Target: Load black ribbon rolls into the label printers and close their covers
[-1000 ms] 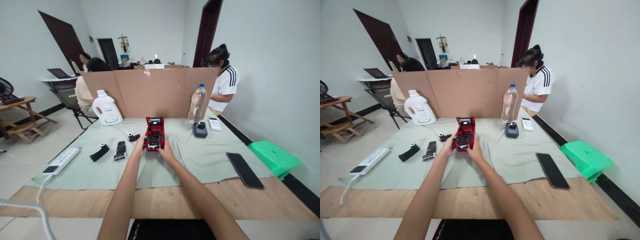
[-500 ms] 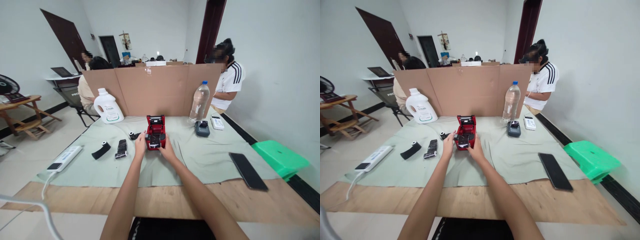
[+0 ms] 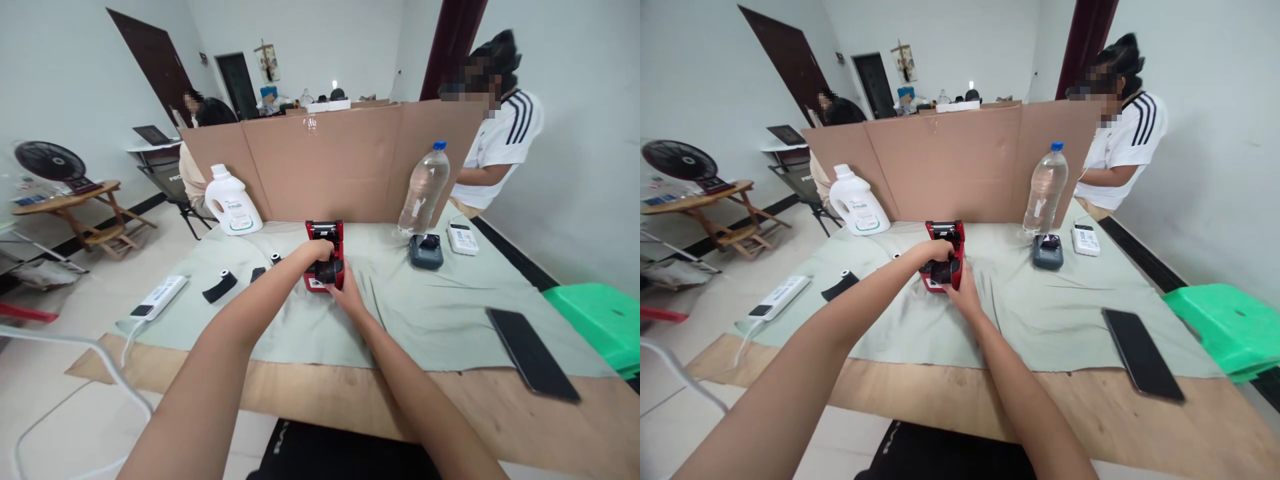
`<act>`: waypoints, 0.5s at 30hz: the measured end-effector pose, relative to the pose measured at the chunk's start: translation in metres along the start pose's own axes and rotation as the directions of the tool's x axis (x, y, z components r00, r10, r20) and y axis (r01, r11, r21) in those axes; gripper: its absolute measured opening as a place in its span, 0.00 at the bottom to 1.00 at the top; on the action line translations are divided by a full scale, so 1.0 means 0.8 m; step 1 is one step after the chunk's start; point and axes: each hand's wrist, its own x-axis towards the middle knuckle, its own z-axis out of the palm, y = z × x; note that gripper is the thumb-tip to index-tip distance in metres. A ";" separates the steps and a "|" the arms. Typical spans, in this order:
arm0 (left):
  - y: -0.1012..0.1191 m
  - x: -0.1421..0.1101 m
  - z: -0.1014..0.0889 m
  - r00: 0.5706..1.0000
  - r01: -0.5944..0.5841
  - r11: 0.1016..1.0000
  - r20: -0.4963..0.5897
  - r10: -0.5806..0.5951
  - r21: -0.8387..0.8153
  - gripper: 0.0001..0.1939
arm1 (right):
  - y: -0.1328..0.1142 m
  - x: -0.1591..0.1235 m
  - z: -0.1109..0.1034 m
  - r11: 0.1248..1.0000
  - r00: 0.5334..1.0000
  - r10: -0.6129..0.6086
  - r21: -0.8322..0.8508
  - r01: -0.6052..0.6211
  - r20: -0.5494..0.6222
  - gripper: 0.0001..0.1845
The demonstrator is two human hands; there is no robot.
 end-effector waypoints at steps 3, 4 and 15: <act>-0.003 -0.007 -0.002 0.999 -0.014 0.998 -0.041 0.017 0.058 0.10 | 0.004 -0.001 -0.002 0.999 1.000 0.030 -0.020 -0.030 -0.003 0.48; -0.008 -0.015 -0.004 0.996 -0.031 0.997 -0.076 0.036 0.066 0.11 | 0.003 -0.002 -0.003 0.999 0.999 0.035 -0.021 -0.034 0.004 0.47; -0.194 -0.154 0.011 0.511 -0.013 0.632 -0.548 -0.662 -0.775 0.23 | -0.008 -0.005 -0.008 0.997 0.998 0.066 -0.037 -0.065 0.004 0.44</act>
